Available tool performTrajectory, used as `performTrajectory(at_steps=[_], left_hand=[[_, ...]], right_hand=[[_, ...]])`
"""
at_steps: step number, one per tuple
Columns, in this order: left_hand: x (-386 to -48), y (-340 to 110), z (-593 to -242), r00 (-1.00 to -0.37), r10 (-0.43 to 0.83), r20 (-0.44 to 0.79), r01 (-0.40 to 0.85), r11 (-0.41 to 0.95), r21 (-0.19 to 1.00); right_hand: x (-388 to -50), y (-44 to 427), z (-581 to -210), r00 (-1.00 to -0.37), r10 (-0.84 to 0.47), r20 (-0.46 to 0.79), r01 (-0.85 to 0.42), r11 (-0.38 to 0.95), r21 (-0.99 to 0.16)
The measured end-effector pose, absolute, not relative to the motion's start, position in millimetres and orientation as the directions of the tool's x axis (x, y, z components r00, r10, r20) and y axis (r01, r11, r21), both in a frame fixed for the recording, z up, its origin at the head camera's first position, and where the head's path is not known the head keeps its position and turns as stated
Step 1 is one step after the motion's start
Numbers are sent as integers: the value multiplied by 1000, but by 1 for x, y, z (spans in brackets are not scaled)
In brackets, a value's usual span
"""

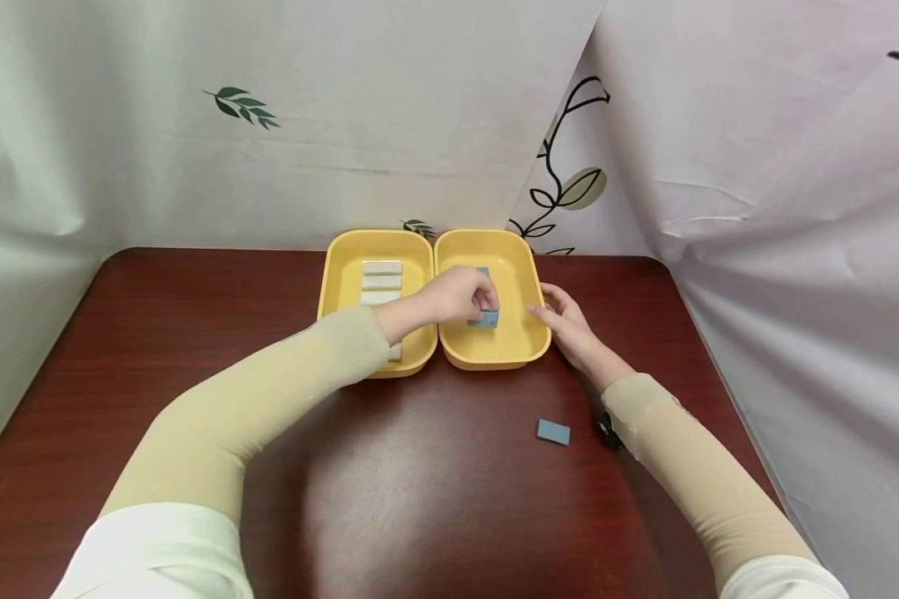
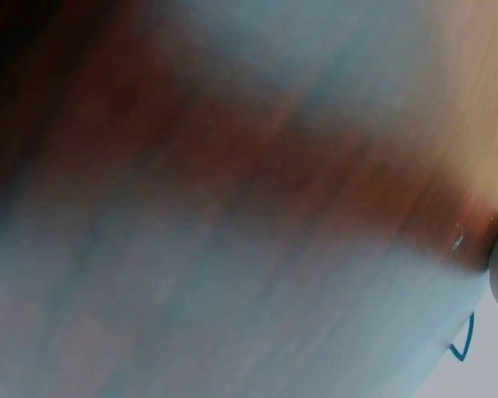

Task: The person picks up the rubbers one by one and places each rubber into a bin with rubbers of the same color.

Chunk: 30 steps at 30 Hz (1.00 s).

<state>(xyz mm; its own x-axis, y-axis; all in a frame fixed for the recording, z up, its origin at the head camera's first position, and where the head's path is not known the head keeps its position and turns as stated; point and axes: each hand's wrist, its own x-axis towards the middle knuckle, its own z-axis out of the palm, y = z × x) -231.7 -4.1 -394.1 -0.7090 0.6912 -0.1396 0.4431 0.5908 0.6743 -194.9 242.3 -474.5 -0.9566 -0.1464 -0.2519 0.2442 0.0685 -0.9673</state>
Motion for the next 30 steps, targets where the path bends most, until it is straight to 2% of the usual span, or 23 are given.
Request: performTrajectory(at_steps=[14, 30], left_hand=[[-242, 4, -406, -716, 659, -229, 425, 672, 606], [-246, 12, -419, -685, 670, -286, 459, 702, 544]], right_hand=[[-195, 244, -474, -954, -145, -263, 254, 78, -964], [-197, 245, -476, -952, -151, -268, 256, 98, -962]])
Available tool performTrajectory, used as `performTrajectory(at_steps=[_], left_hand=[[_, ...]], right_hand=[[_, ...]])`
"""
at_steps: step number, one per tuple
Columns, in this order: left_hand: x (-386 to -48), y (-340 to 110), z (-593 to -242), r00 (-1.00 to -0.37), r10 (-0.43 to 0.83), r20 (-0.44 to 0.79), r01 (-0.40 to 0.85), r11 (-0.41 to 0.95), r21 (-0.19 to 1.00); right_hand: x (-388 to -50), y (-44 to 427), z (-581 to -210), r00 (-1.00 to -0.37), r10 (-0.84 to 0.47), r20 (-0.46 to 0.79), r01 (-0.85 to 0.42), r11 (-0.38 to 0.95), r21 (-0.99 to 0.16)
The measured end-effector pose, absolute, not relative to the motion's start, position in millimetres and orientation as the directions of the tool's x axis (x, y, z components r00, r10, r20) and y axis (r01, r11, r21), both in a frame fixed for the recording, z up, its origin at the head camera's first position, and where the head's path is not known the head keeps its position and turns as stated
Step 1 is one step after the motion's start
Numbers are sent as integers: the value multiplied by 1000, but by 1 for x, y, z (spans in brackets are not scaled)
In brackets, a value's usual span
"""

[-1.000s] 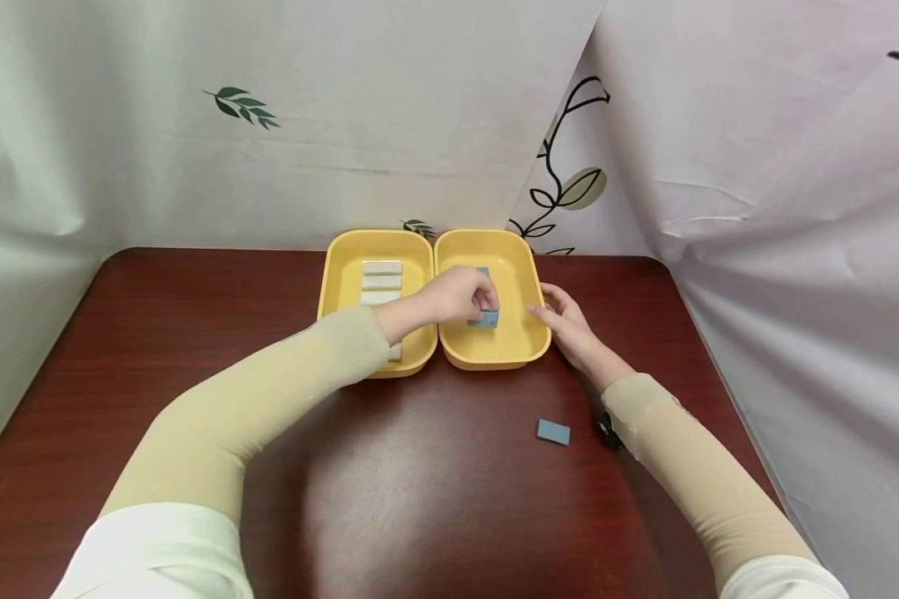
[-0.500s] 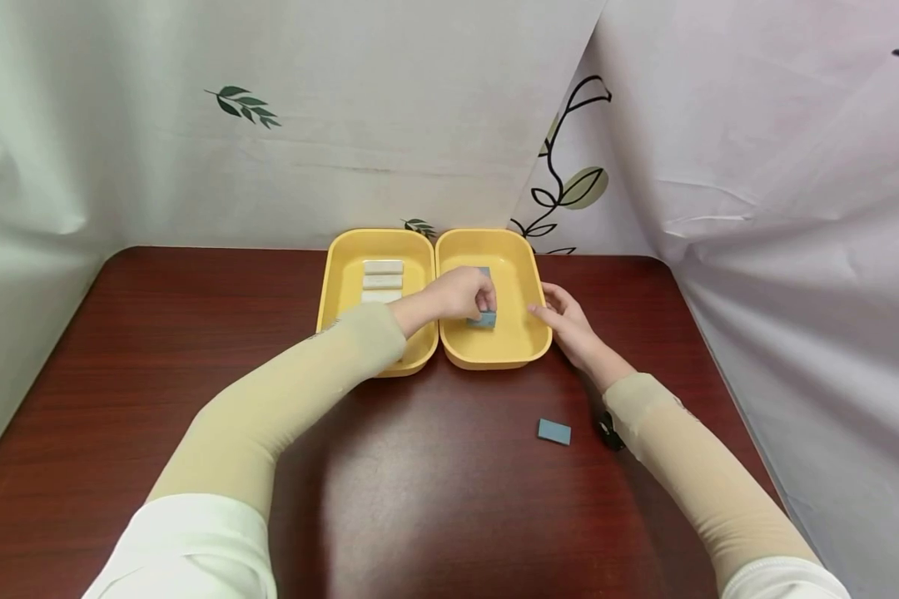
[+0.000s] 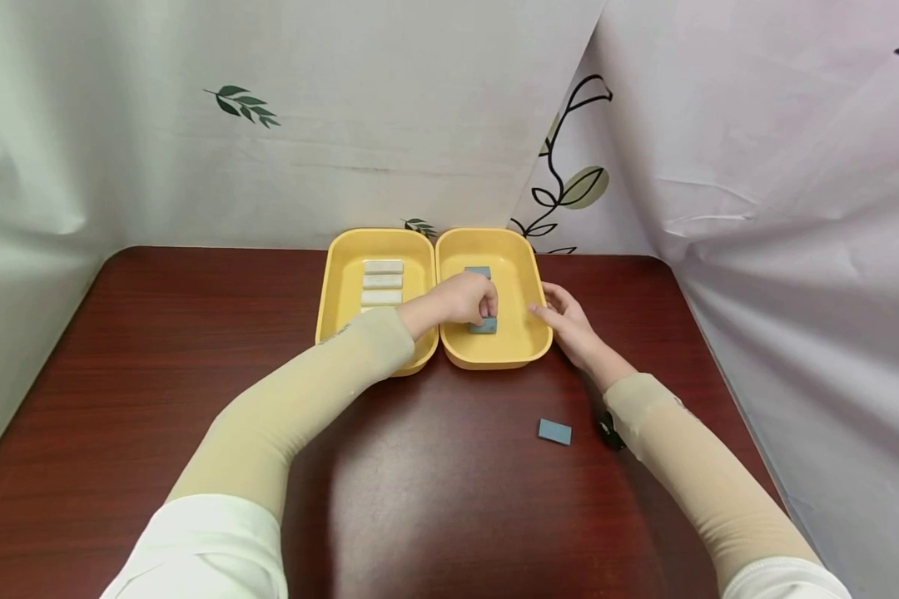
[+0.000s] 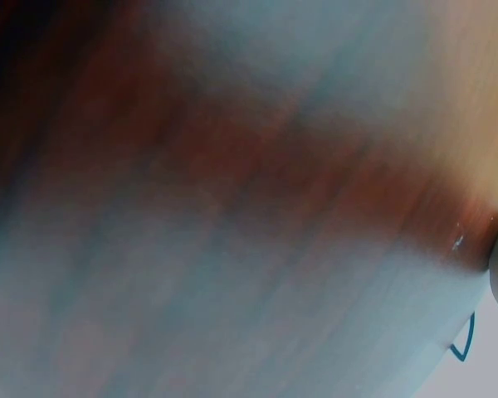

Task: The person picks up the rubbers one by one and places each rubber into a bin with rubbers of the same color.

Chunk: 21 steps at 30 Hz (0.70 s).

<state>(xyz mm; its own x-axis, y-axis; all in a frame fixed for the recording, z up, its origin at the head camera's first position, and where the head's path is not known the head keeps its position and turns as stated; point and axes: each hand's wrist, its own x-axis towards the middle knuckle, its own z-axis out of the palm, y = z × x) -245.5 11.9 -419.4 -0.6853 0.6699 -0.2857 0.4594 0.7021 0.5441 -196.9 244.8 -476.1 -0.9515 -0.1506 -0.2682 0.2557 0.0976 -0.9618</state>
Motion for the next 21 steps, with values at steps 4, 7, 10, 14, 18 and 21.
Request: performTrajectory(at_steps=[4, 7, 10, 14, 18, 21], left_hand=[[-244, 12, -420, -680, 675, -286, 480, 705, 522], [-243, 12, -420, -680, 676, -283, 485, 704, 518], [-242, 12, -420, -681, 676, -281, 489, 705, 514], [-242, 11, -420, -681, 683, -264, 511, 701, 496], [-241, 11, -421, -682, 690, -244, 535, 697, 476], [-241, 11, -422, -683, 690, -241, 541, 698, 469]], right_hand=[[-197, 245, -476, -952, -151, -265, 253, 99, -963], [-197, 245, -477, -952, -150, -266, 252, 104, -962], [-197, 245, -477, -952, -149, -267, 254, 101, -962], [-196, 245, -476, -952, -148, -267, 256, 94, -962], [-196, 244, -475, -953, -149, -265, 254, 92, -963], [-195, 244, -474, -953, -149, -264, 252, 93, -963]])
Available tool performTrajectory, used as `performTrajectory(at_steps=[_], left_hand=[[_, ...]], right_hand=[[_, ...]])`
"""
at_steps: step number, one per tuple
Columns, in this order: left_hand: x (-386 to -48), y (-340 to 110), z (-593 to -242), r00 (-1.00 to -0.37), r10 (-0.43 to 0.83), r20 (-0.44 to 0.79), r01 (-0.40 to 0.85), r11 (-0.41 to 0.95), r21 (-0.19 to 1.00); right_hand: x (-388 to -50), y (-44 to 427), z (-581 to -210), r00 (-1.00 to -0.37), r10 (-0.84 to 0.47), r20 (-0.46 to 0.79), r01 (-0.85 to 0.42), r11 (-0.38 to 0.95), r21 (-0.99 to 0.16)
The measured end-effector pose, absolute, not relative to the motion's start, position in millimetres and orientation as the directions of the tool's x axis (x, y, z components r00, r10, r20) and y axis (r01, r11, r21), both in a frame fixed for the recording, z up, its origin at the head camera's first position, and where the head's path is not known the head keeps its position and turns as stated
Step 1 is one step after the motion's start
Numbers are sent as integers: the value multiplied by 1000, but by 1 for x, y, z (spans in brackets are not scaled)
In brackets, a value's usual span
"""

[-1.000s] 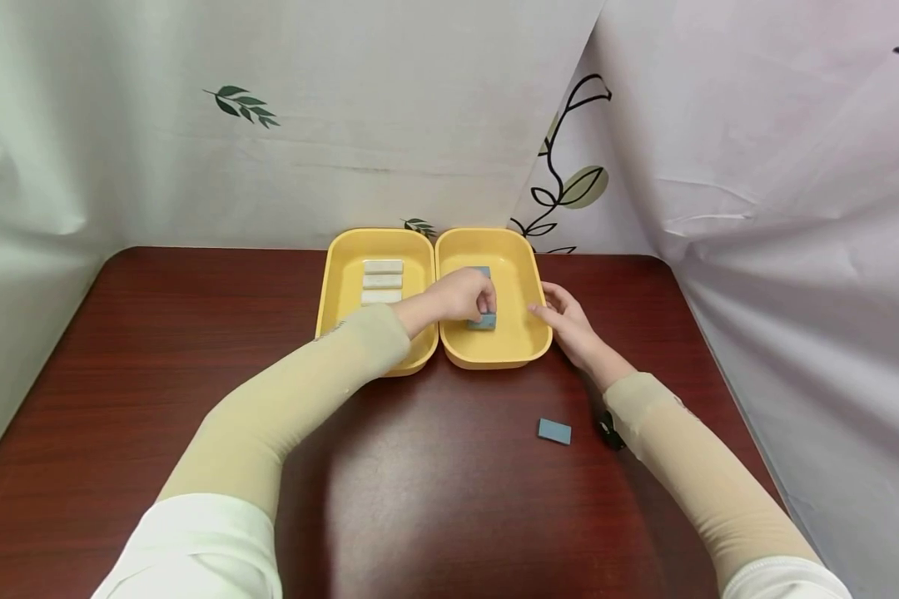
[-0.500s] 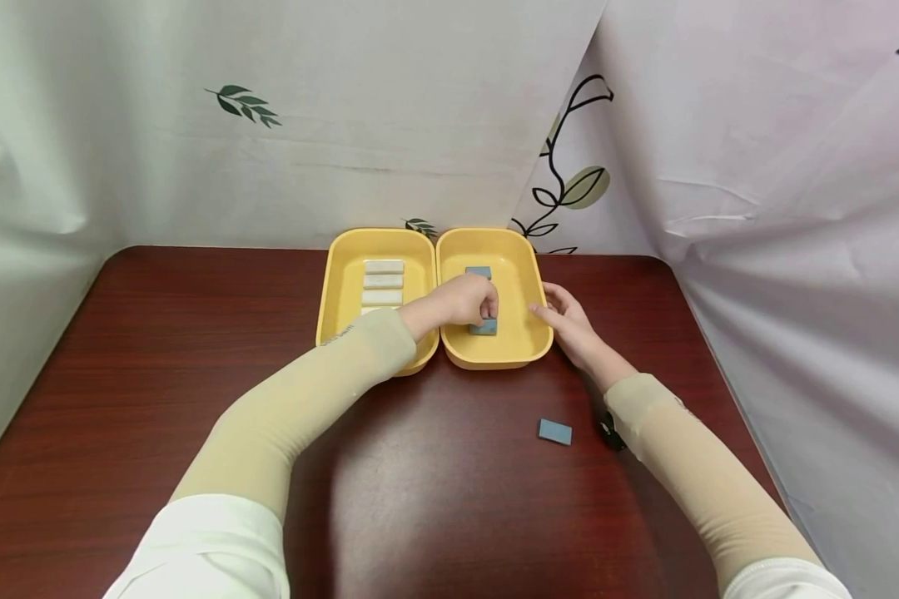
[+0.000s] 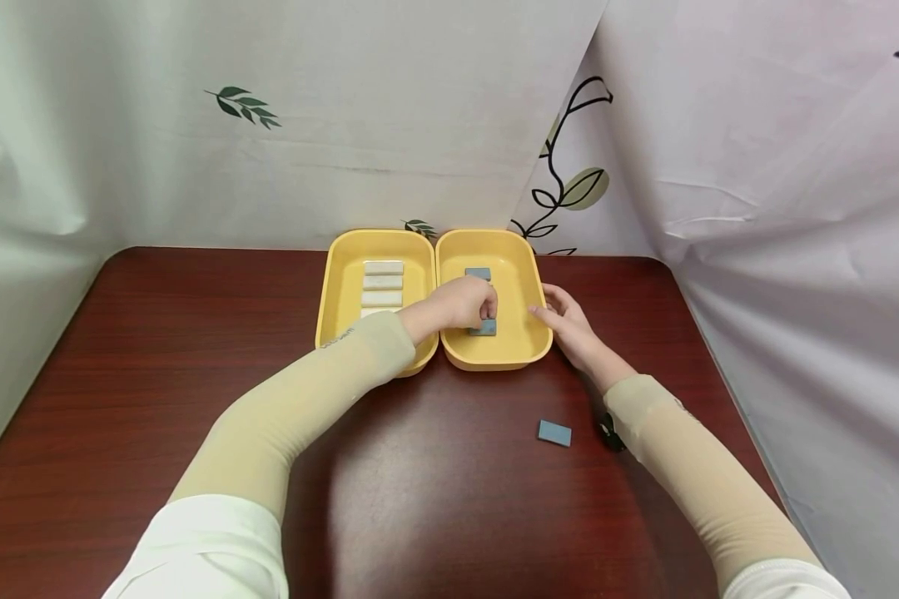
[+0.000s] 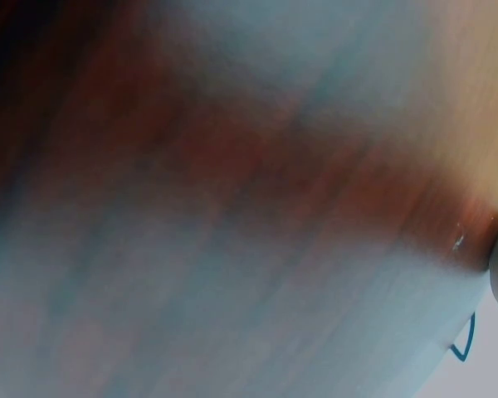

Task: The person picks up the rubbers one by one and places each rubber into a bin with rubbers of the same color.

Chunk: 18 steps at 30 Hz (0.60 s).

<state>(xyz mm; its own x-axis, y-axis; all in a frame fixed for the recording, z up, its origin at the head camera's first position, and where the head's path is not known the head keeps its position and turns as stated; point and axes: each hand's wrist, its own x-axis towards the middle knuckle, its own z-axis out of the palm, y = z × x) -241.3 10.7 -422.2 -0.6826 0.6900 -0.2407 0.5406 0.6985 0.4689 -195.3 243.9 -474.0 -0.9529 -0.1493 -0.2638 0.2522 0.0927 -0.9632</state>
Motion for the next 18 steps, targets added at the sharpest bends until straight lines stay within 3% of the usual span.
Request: performTrajectory(at_steps=[18], left_hand=[[-241, 10, -427, -690, 682, -242, 530, 704, 473]], right_hand=[[-197, 245, -476, -952, -154, -265, 255, 81, -964]])
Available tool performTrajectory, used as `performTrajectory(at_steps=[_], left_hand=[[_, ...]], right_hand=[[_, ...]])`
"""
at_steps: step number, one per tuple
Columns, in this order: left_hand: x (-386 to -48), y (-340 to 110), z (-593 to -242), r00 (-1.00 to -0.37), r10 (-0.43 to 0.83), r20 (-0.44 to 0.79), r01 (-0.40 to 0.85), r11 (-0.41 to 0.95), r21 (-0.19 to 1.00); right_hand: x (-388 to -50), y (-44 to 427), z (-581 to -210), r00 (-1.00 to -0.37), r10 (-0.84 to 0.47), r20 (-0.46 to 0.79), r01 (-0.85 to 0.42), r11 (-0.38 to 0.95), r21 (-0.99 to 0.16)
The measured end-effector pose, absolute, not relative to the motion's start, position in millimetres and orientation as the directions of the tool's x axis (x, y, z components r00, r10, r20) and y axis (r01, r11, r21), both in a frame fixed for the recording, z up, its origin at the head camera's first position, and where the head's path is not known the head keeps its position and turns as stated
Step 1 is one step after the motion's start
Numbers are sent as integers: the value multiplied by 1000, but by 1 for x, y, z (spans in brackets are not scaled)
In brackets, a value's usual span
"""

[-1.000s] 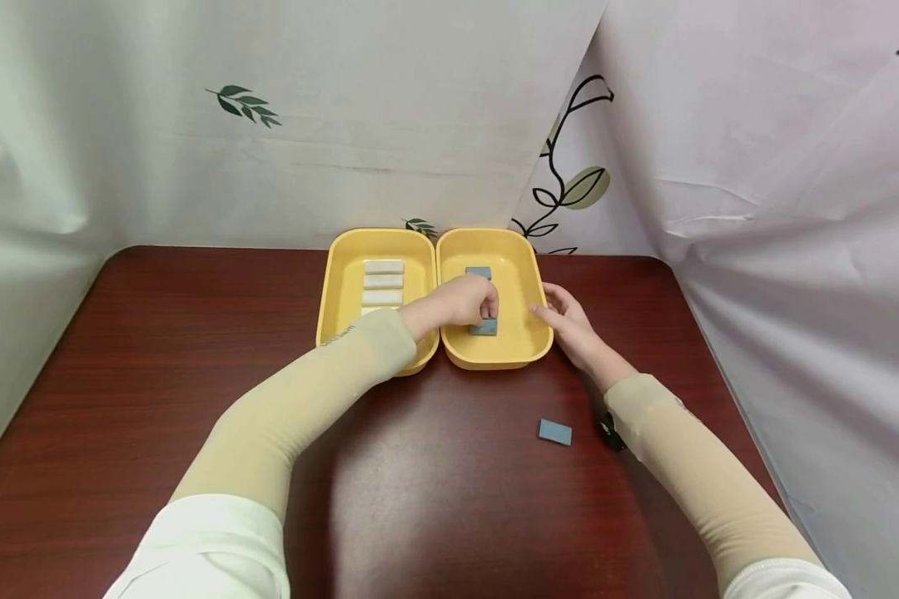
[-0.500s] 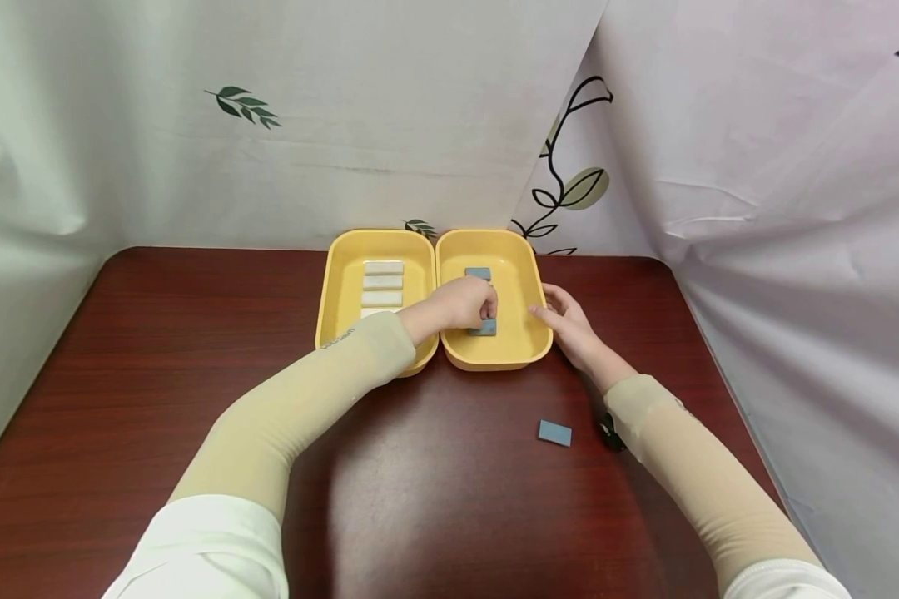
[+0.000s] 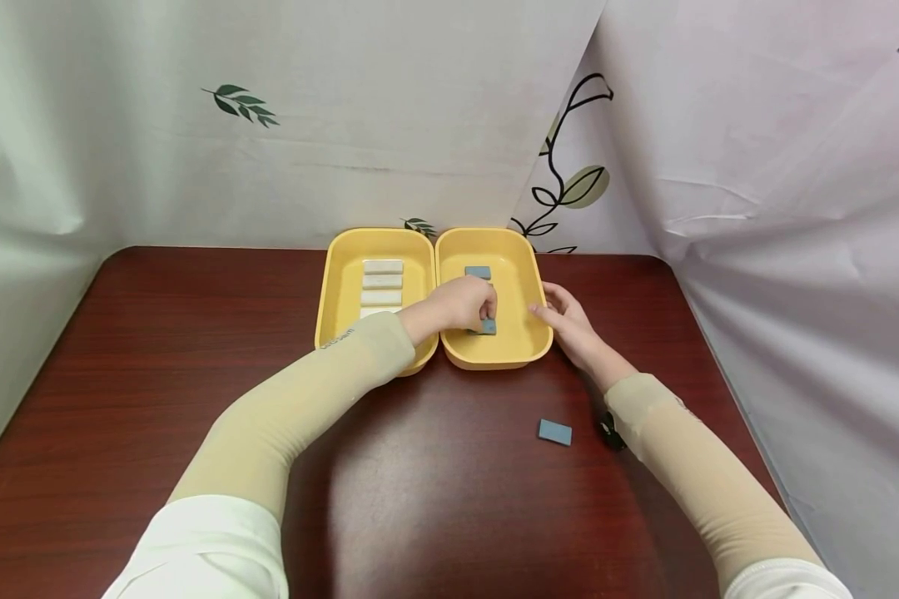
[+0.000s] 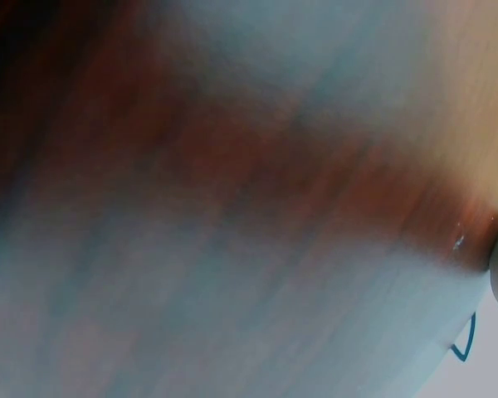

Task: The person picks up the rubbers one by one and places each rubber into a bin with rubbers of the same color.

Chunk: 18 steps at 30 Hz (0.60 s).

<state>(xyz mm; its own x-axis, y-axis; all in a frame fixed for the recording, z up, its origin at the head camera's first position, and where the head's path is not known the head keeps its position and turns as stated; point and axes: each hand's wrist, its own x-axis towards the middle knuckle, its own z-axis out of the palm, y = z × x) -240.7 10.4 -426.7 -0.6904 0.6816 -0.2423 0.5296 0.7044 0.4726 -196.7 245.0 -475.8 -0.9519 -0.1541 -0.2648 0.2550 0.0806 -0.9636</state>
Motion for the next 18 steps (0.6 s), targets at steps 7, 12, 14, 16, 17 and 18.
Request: performTrajectory(at_steps=[7, 12, 14, 16, 17, 18], left_hand=[[-240, 12, -427, -688, 678, -258, 525, 711, 468], [-239, 12, -427, -692, 675, -258, 526, 715, 460], [-239, 12, -427, -693, 674, -256, 529, 717, 454], [-239, 12, -427, -695, 673, -254, 530, 718, 452], [-239, 12, -427, -695, 673, -252, 531, 718, 450], [-239, 12, -427, -696, 674, -250, 532, 717, 450]], right_hand=[[-197, 245, -477, -956, -151, -252, 243, 77, -967], [-197, 244, -477, -955, -155, -254, 244, 79, -967], [-197, 244, -476, -954, -156, -257, 246, 83, -966], [-197, 245, -476, -954, -156, -258, 247, 86, -965], [-196, 245, -476, -953, -157, -258, 246, 89, -965], [-196, 245, -475, -954, -156, -258, 246, 89, -965]])
